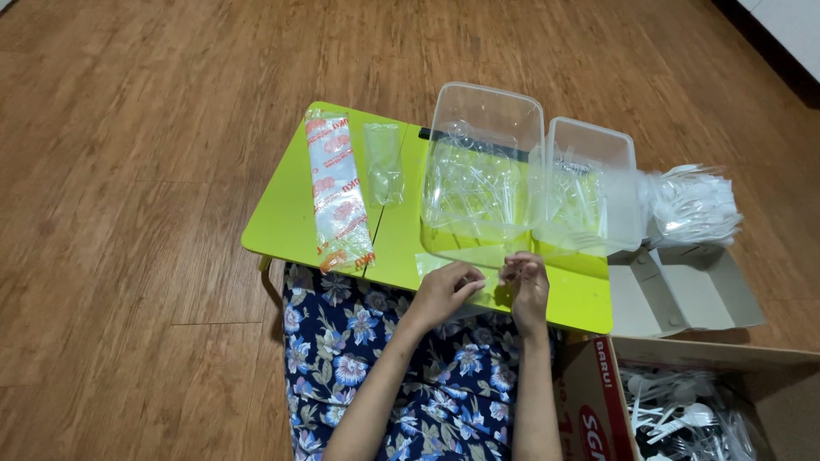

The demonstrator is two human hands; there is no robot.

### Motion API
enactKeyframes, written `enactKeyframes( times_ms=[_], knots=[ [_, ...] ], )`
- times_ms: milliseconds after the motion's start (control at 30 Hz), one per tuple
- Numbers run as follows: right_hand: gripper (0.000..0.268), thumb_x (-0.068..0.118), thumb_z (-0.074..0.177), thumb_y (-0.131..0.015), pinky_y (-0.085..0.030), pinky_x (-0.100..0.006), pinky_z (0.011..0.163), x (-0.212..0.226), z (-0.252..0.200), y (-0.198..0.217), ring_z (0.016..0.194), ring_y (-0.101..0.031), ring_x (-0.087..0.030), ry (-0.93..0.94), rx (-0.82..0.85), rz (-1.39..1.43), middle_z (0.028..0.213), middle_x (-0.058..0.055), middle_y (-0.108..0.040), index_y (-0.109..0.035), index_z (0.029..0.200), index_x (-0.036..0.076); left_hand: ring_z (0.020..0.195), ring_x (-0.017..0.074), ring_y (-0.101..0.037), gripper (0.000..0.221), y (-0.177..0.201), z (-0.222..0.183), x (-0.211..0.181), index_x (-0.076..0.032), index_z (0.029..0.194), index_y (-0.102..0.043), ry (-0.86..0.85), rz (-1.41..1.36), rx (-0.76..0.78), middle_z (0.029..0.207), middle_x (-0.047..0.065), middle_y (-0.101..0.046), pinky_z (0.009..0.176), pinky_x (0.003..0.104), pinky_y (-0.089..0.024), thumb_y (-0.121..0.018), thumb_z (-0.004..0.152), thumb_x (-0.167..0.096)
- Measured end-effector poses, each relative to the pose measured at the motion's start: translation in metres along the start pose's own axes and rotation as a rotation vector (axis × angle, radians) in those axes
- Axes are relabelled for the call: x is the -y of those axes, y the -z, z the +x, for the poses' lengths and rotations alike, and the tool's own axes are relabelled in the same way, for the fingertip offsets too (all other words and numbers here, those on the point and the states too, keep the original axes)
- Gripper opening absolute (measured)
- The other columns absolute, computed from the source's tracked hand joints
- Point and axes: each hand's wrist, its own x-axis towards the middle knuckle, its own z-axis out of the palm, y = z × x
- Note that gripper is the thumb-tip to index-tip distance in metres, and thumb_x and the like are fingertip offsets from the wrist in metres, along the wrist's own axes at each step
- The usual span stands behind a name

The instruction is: The person places individual plastic spoons into thin plastic sleeves and then stacks the sleeved spoons on a small table.

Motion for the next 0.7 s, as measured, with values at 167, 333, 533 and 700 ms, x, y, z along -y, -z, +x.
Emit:
enactKeyframes(
  times_ms=[167, 333, 533, 700],
  knots=[
    [0.046, 0.046, 0.111, -0.038, -0.056, -0.031, 0.065, -0.013, 0.013, 0.009, 0.079, -0.069, -0.023, -0.034, 0.07, 0.136, 0.091, -0.015, -0.065, -0.058, 0.111, 0.005, 0.093, 0.0336, -0.073, 0.017, -0.003, 0.0, 0.008, -0.015, 0.112, -0.071, 0.027, -0.018, -0.019, 0.096, 0.01, -0.074, 0.079, 0.044, -0.06, -0.07, 0.095, -0.017],
    [0.048, 0.037, 0.113, -0.037, -0.059, -0.04, 0.076, -0.001, 0.013, 0.006, 0.08, -0.071, -0.03, 0.04, 0.157, 0.019, 0.085, -0.021, -0.068, -0.061, 0.104, -0.003, 0.093, 0.0316, -0.074, 0.016, -0.012, 0.002, 0.02, -0.016, 0.112, -0.07, 0.062, -0.068, -0.038, 0.096, 0.009, -0.075, 0.078, 0.041, -0.061, -0.07, 0.096, -0.017],
    [0.048, 0.042, 0.113, -0.034, -0.058, -0.037, 0.082, -0.01, 0.016, 0.009, 0.088, -0.072, -0.026, -0.01, 0.11, 0.08, 0.092, -0.017, -0.069, -0.059, 0.109, 0.001, 0.093, 0.036, -0.073, 0.015, -0.001, -0.001, 0.003, -0.013, 0.108, -0.073, 0.035, -0.093, -0.024, 0.094, 0.013, -0.076, 0.078, 0.042, -0.061, -0.071, 0.094, -0.013],
    [0.045, 0.037, 0.113, -0.036, -0.06, -0.041, 0.08, -0.006, 0.015, 0.008, 0.084, -0.072, -0.029, -0.021, 0.142, 0.097, 0.087, -0.02, -0.068, -0.058, 0.109, -0.002, 0.092, 0.0338, -0.073, 0.012, 0.001, 0.0, 0.0, -0.015, 0.105, -0.075, 0.03, -0.09, -0.018, 0.098, 0.011, -0.076, 0.079, 0.043, -0.061, -0.072, 0.094, -0.019]
  ],
)
